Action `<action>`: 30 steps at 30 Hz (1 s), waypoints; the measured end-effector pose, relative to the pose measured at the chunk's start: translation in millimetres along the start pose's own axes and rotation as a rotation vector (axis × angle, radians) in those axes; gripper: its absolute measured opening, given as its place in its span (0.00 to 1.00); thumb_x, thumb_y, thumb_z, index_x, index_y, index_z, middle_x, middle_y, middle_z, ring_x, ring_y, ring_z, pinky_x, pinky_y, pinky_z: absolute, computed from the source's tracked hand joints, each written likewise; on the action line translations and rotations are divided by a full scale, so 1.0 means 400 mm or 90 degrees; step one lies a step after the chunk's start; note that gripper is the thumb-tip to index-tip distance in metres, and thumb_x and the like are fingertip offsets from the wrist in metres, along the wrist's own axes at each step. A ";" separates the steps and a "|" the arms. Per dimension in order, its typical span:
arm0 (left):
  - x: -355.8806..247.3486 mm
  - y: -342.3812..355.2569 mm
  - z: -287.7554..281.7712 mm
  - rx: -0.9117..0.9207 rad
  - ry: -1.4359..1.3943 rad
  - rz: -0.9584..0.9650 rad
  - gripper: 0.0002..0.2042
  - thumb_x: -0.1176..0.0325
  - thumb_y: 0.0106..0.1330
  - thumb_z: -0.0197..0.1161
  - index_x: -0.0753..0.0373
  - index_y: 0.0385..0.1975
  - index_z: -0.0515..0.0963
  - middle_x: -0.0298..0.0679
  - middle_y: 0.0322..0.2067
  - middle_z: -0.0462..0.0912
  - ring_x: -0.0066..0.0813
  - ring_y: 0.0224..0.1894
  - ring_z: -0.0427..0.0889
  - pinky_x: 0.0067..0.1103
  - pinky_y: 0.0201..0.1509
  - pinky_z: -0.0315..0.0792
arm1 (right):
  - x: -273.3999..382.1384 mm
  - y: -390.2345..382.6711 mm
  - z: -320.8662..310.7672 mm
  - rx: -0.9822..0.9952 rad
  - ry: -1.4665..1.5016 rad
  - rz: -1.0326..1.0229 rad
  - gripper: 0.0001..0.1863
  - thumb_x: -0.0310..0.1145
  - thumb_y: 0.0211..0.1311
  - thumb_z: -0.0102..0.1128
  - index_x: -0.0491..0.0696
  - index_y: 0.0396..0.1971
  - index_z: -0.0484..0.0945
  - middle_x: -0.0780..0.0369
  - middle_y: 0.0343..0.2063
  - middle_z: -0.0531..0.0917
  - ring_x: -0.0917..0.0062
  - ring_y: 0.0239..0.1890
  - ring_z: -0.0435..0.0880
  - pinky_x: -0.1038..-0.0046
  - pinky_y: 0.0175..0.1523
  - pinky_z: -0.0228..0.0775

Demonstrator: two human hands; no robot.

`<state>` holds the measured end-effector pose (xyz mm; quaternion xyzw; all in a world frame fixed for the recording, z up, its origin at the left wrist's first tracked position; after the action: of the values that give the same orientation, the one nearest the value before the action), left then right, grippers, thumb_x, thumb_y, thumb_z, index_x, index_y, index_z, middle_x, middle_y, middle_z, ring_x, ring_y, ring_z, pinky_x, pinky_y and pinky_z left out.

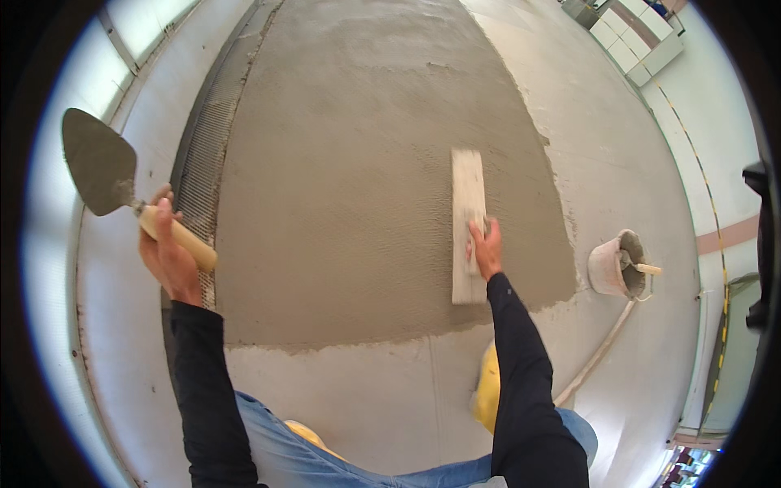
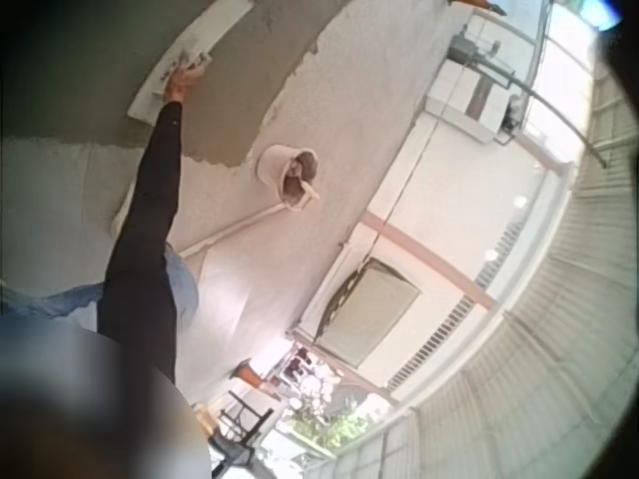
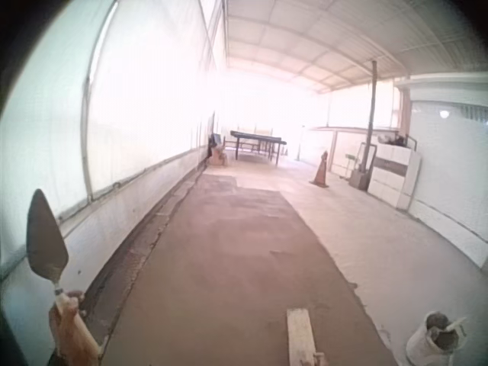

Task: The person scoops wet concrete from a bucket using a trowel and spreads it onto the floor. They then use a long straightedge to level the surface and a smaller trowel to smooth the edges and fill gaps.

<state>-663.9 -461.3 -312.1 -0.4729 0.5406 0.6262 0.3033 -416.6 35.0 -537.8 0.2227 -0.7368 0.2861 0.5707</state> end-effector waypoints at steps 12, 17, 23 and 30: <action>-0.282 -0.100 -0.011 -0.068 -0.024 -0.022 0.14 0.52 0.71 0.53 0.57 0.35 0.69 0.53 0.62 0.77 0.45 0.67 0.74 0.36 0.69 0.65 | 0.195 -0.114 -0.025 0.700 -0.474 -0.044 0.28 0.46 0.72 0.59 0.46 0.65 0.71 0.51 0.59 0.80 0.59 0.63 0.78 0.59 0.68 0.68; -0.327 -0.178 -0.026 -0.115 0.101 0.039 0.15 0.52 0.72 0.51 0.59 0.40 0.72 0.53 0.64 0.76 0.44 0.68 0.73 0.36 0.71 0.64 | -0.115 -0.330 0.026 1.013 -0.370 -0.090 0.26 0.52 0.72 0.57 0.44 0.54 0.74 0.47 0.46 0.83 0.51 0.50 0.83 0.55 0.55 0.74; -0.336 -0.259 -0.015 -0.091 0.276 0.058 0.26 0.50 0.74 0.47 0.67 0.58 0.73 0.50 0.65 0.76 0.42 0.70 0.72 0.38 0.73 0.62 | -0.182 -0.240 -0.023 0.987 -0.313 -0.122 0.25 0.52 0.72 0.57 0.43 0.51 0.72 0.45 0.35 0.83 0.46 0.41 0.83 0.52 0.46 0.73; -0.311 -0.297 0.037 -0.102 0.270 0.002 0.27 0.50 0.74 0.46 0.66 0.61 0.72 0.46 0.66 0.75 0.39 0.69 0.71 0.37 0.71 0.60 | -0.156 0.130 -0.134 0.701 -0.303 -0.148 0.27 0.51 0.71 0.60 0.41 0.54 0.77 0.46 0.41 0.86 0.53 0.43 0.87 0.58 0.49 0.77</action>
<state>-516.0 -403.3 -244.4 -0.6155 0.5414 0.5545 0.1432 -397.0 109.6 -597.1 0.6217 -0.5591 0.5030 0.2189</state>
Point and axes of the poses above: each hand's wrist, its own y-axis towards the middle knuckle, its own z-axis out of the palm, x = y × z, the point moved 2 cm from there along y, towards the middle knuckle
